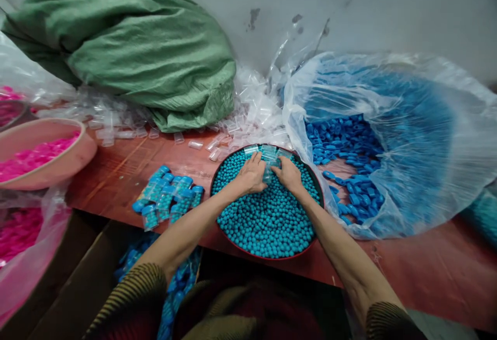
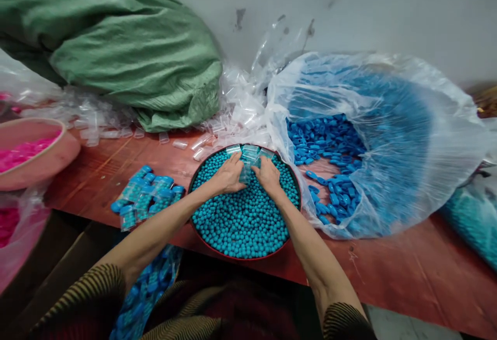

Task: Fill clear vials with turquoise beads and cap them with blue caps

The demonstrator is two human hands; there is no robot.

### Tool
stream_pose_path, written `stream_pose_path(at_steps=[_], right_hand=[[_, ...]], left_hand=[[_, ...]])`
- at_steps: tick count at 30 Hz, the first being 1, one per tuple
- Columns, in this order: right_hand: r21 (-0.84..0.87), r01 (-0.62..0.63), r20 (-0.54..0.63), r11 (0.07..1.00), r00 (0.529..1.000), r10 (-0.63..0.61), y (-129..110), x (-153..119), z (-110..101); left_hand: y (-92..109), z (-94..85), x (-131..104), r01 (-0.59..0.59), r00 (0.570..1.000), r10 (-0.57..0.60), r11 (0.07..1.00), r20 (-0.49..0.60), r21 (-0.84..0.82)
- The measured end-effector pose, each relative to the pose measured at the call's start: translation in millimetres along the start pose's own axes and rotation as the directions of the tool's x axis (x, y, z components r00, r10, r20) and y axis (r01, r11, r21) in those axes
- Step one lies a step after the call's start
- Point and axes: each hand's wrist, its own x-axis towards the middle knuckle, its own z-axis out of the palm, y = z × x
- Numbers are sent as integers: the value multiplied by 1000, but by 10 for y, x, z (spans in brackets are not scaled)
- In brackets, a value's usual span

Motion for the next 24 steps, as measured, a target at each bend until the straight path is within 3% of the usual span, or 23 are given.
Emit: stream_pose_path(at_steps=[2, 5, 10, 13, 21, 24], right_hand=[[30, -12, -3, 999, 1000, 12, 43, 14, 28], [75, 5, -14, 997, 1000, -4, 99, 20, 38], [286, 175, -26, 942, 984, -175, 146, -46, 21], [328, 243, -26, 913, 968, -248, 156, -77, -15], [384, 308, 0, 870, 943, -334, 147, -67, -18], [451, 287, -11, 845, 949, -316, 135, -71, 26]], left_hand=[[-50, -8, 114, -35, 998, 35, 999, 46, 5], [-73, 46, 108, -67, 996, 66, 998, 53, 22], [-33, 153, -45, -48, 999, 48, 999, 24, 7], [-15, 173, -59, -2, 999, 3, 1000, 33, -28], [-27, 296, -127, -57, 996, 53, 997, -75, -53], [-69, 331, -103, -67, 995, 52, 982, -87, -175]])
